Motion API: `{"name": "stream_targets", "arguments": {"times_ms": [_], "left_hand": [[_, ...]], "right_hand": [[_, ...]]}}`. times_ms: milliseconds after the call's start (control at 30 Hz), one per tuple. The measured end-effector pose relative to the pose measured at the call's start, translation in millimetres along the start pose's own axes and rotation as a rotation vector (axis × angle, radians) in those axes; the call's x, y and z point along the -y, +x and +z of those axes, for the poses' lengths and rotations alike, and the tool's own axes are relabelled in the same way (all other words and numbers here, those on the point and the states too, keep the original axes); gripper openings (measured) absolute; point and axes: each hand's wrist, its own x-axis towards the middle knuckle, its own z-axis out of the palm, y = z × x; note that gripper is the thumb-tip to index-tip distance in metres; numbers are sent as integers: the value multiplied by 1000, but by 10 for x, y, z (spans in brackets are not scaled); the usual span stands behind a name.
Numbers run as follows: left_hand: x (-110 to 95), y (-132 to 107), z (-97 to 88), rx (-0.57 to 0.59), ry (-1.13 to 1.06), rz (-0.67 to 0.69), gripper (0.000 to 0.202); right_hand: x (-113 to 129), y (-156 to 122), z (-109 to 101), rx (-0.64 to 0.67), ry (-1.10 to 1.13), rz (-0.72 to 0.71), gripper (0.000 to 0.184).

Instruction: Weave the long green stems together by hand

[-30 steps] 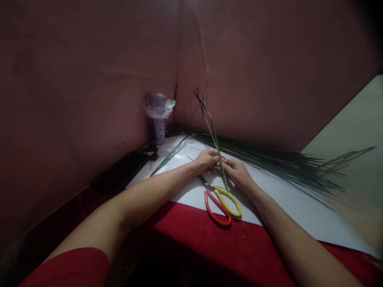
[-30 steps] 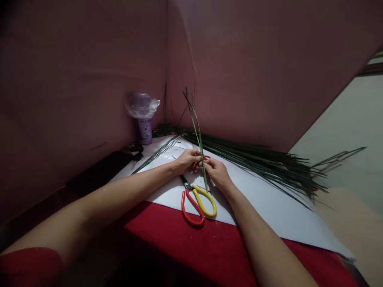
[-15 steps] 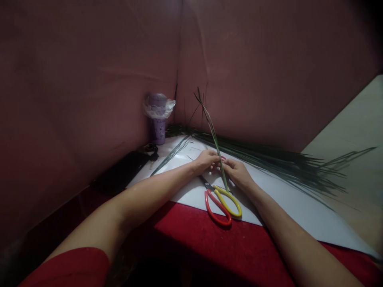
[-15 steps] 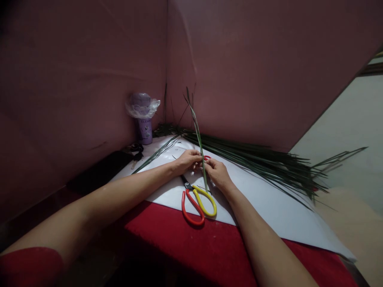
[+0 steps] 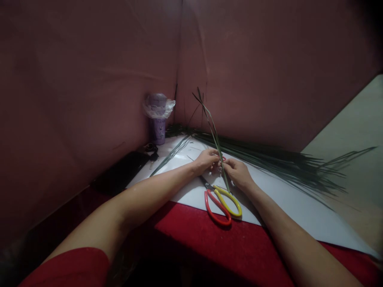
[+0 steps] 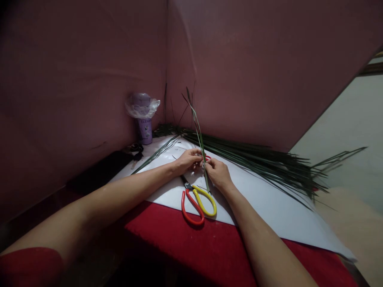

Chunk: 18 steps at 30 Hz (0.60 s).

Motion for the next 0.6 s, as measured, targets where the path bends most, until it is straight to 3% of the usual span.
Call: {"name": "stream_targets", "arguments": {"times_ms": [167, 333, 600], "left_hand": [[7, -5, -7, -5, -1, 13, 20], [19, 25, -21, -1, -22, -6, 6], [1, 14, -9, -8, -13, -24, 9]], "right_hand": [[-11, 2, 4, -32, -59, -23, 23], [28, -10, 3, -37, -89, -9, 24], [75, -28, -16, -35, -125, -13, 23]]}}
